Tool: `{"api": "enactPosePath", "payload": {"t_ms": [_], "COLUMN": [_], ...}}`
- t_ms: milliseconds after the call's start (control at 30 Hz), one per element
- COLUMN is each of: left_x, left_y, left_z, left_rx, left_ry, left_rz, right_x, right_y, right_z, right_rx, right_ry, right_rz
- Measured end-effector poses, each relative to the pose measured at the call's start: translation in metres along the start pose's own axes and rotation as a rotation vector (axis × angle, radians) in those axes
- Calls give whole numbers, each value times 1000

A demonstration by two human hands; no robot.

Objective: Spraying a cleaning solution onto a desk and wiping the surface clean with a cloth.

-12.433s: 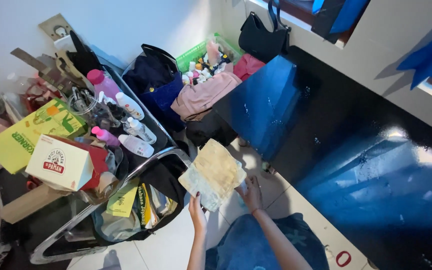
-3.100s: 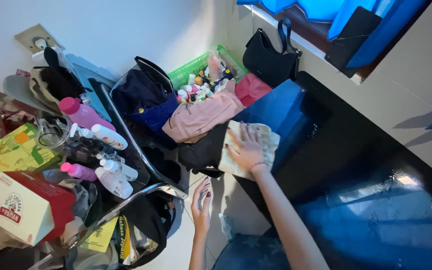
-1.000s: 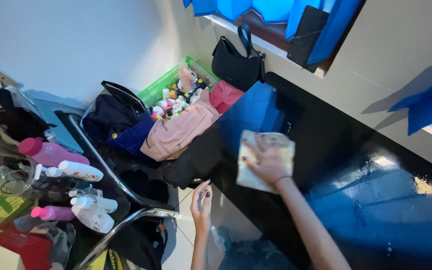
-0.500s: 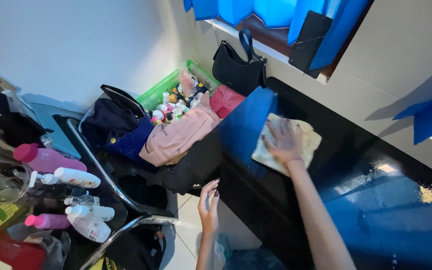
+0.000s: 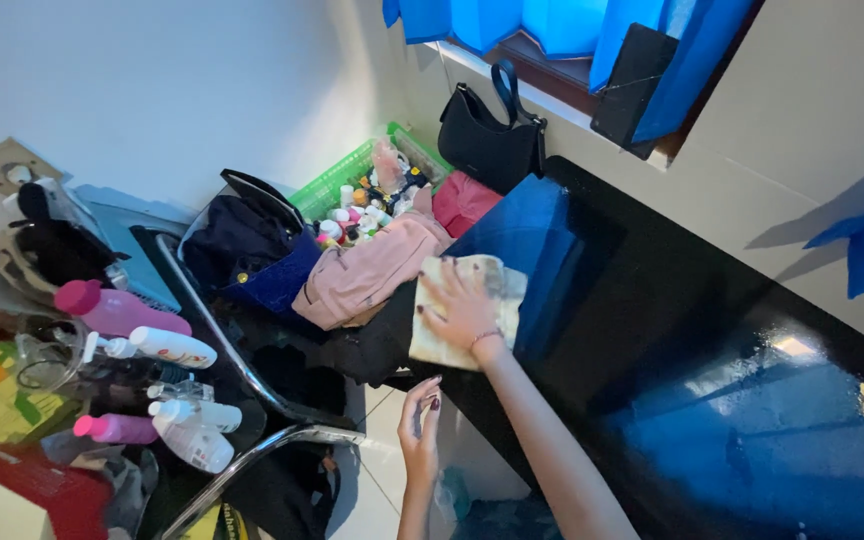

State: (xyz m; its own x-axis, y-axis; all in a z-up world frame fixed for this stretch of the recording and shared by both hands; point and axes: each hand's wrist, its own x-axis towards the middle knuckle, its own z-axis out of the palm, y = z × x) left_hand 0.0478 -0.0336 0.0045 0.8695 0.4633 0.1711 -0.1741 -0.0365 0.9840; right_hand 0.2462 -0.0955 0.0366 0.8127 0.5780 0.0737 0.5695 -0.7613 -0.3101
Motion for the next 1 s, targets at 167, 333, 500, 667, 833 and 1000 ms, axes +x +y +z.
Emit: {"api": "enactPosePath", "payload": {"t_ms": [167, 333, 500, 667, 833, 1000], "left_x": [-8, -7, -7, -8, -5, 1], "left_y": [-5, 0, -6, -12, -21, -23], "left_z": [-10, -10, -9, -2, 8, 9], "left_rx": [2, -8, -3, -19, -75, 31], "left_ry": [33, 47, 18, 29, 4, 26], "left_rz": [-39, -56, -100, -113, -66, -99], "right_x": [-28, -61, -101, -115, -90, -53], "right_y": [-1, 39, 134, 163, 185, 145], "right_z": [1, -24, -10, -74, -68, -87], "right_rx": [69, -47, -235, -19, -82, -50], "right_ry": [13, -70, 252, 185, 132, 128], "right_rz": [-78, 36, 39, 369, 511, 539]}}
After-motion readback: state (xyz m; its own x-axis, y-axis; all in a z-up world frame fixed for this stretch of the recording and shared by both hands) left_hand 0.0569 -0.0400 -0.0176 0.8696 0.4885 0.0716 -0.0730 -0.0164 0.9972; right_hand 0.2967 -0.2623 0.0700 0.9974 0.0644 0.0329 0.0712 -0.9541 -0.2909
